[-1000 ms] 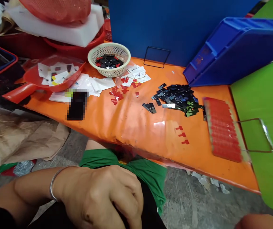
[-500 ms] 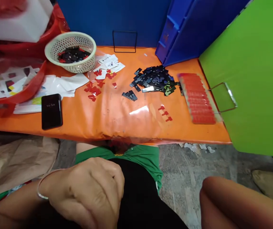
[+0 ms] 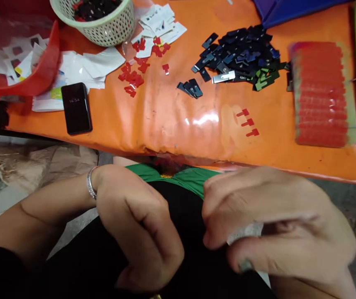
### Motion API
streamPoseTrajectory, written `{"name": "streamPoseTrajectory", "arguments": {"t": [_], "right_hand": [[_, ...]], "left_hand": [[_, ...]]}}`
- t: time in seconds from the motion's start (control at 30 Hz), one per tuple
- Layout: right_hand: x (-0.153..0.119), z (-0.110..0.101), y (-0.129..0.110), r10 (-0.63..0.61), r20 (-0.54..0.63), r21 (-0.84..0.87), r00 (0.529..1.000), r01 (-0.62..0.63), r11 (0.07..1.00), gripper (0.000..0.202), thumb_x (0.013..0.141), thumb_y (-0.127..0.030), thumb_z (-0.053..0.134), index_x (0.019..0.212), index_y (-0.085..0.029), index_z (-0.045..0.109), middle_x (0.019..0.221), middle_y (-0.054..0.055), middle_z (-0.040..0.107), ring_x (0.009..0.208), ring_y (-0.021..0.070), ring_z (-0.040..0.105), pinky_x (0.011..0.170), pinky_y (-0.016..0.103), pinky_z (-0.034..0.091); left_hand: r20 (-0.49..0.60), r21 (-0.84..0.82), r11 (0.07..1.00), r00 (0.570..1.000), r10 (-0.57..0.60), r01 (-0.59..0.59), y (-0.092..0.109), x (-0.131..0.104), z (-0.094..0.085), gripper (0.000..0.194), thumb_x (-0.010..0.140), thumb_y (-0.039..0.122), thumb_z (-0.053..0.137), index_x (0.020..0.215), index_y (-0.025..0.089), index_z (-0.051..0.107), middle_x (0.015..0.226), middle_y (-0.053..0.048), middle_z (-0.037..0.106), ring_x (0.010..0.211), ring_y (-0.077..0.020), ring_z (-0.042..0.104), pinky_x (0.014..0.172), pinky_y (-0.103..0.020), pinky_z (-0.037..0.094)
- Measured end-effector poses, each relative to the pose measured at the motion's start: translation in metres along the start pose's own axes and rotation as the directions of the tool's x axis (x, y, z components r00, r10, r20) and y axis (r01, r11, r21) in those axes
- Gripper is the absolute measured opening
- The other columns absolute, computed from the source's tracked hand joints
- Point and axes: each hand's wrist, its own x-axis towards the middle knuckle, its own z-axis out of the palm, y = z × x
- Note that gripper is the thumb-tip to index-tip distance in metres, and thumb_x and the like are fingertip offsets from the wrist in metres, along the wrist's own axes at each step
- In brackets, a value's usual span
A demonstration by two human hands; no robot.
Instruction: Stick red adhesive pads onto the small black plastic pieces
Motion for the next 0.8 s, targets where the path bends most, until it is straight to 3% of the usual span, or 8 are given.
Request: {"name": "streamPoseTrajectory", "arguments": {"t": [0.07, 0.13, 0.27, 0.37, 0.5, 0.6, 0.7, 0.8], "right_hand": [[0.013, -0.005, 0.009, -0.013, 0.170, 0.139, 0.985, -0.011, 0.990, 0.013, 0.088, -0.031, 0.058, 0.091, -0.027, 0.069, 0.068, 0.003, 0.067, 0.065, 0.0149, 0.064, 0.065, 0.029, 0.053], [0.017, -0.009, 0.018, 0.018, 0.194, 0.172, 0.981, -0.052, 0.984, 0.013, 0.086, -0.024, 0.060, 0.095, -0.027, 0.068, 0.073, 0.003, 0.068, 0.067, 0.0147, 0.064, 0.064, 0.028, 0.052], [0.010, -0.018, 0.036, 0.279, -0.057, 0.032, 0.959, -0.277, 0.960, 0.009, 0.080, -0.030, 0.065, 0.084, -0.024, 0.070, 0.073, 0.003, 0.066, 0.064, 0.0152, 0.061, 0.055, 0.026, 0.049], [0.000, -0.033, 0.062, 0.413, -0.391, 0.000, 0.823, -0.449, 0.894, 0.018, 0.077, -0.038, 0.065, 0.080, -0.020, 0.068, 0.070, 0.003, 0.064, 0.056, 0.0133, 0.056, 0.047, 0.024, 0.044], [-0.013, -0.062, 0.120, 0.326, -0.756, -0.057, 0.567, -0.554, 0.830, 0.017, 0.074, -0.035, 0.063, 0.075, -0.017, 0.064, 0.069, 0.002, 0.063, 0.058, 0.0140, 0.056, 0.052, 0.026, 0.044], [-0.015, -0.076, 0.159, 0.292, -0.826, -0.096, 0.482, -0.631, 0.769, 0.013, 0.074, -0.028, 0.056, 0.073, -0.017, 0.063, 0.069, 0.003, 0.063, 0.058, 0.0148, 0.056, 0.056, 0.027, 0.044], [-0.007, -0.080, 0.176, 0.226, -0.856, -0.189, 0.466, -0.687, 0.701, 0.013, 0.074, -0.021, 0.051, 0.068, -0.017, 0.062, 0.072, 0.005, 0.062, 0.061, 0.0151, 0.055, 0.063, 0.028, 0.044], [0.004, -0.082, 0.183, 0.209, -0.879, -0.206, 0.429, -0.737, 0.644, 0.013, 0.072, -0.017, 0.049, 0.065, -0.017, 0.060, 0.071, 0.005, 0.061, 0.063, 0.0159, 0.055, 0.066, 0.028, 0.043]], "left_hand": [[-0.042, 0.007, 0.999, 0.999, -0.032, 0.032, 0.002, -0.003, -0.007, 0.031, 0.086, 0.038, 0.055, 0.065, 0.015, 0.056, 0.061, 0.001, 0.058, 0.059, -0.0106, 0.057, 0.059, -0.021, 0.050], [-0.134, 0.047, 0.997, 0.990, -0.053, 0.060, 0.002, -0.009, -0.012, 0.033, 0.088, 0.038, 0.051, 0.064, 0.016, 0.054, 0.062, 0.000, 0.057, 0.060, -0.0101, 0.056, 0.061, -0.020, 0.049], [-0.315, 0.225, 0.963, 0.946, -0.072, 0.149, -0.003, -0.021, -0.012, 0.029, 0.093, 0.034, 0.043, 0.071, 0.016, 0.052, 0.069, -0.001, 0.057, 0.065, -0.0090, 0.053, 0.064, -0.019, 0.045], [-0.515, 0.372, 0.891, 0.856, -0.037, 0.262, -0.012, -0.024, -0.016, 0.029, 0.094, 0.035, 0.040, 0.077, 0.015, 0.053, 0.072, 0.000, 0.057, 0.066, -0.0088, 0.052, 0.063, -0.019, 0.042], [-0.775, 0.508, 0.702, 0.621, 0.119, 0.500, -0.025, -0.014, -0.037, 0.030, 0.094, 0.035, 0.037, 0.080, 0.016, 0.055, 0.076, -0.001, 0.058, 0.070, -0.0113, 0.052, 0.068, -0.024, 0.042], [-0.794, 0.601, 0.522, 0.526, 0.304, 0.605, -0.031, 0.003, -0.060, 0.021, 0.091, 0.031, 0.043, 0.083, 0.017, 0.057, 0.083, -0.003, 0.059, 0.081, -0.0161, 0.054, 0.077, -0.030, 0.043], [-0.722, 0.690, 0.408, 0.527, 0.448, 0.598, -0.036, 0.027, -0.085, 0.014, 0.089, 0.025, 0.047, 0.091, 0.018, 0.059, 0.095, -0.007, 0.060, 0.096, -0.0196, 0.053, 0.087, -0.034, 0.043], [-0.671, 0.735, 0.351, 0.546, 0.501, 0.580, -0.040, 0.055, -0.108, 0.016, 0.089, 0.023, 0.047, 0.098, 0.017, 0.060, 0.102, -0.008, 0.059, 0.102, -0.0203, 0.050, 0.092, -0.036, 0.043]]}}
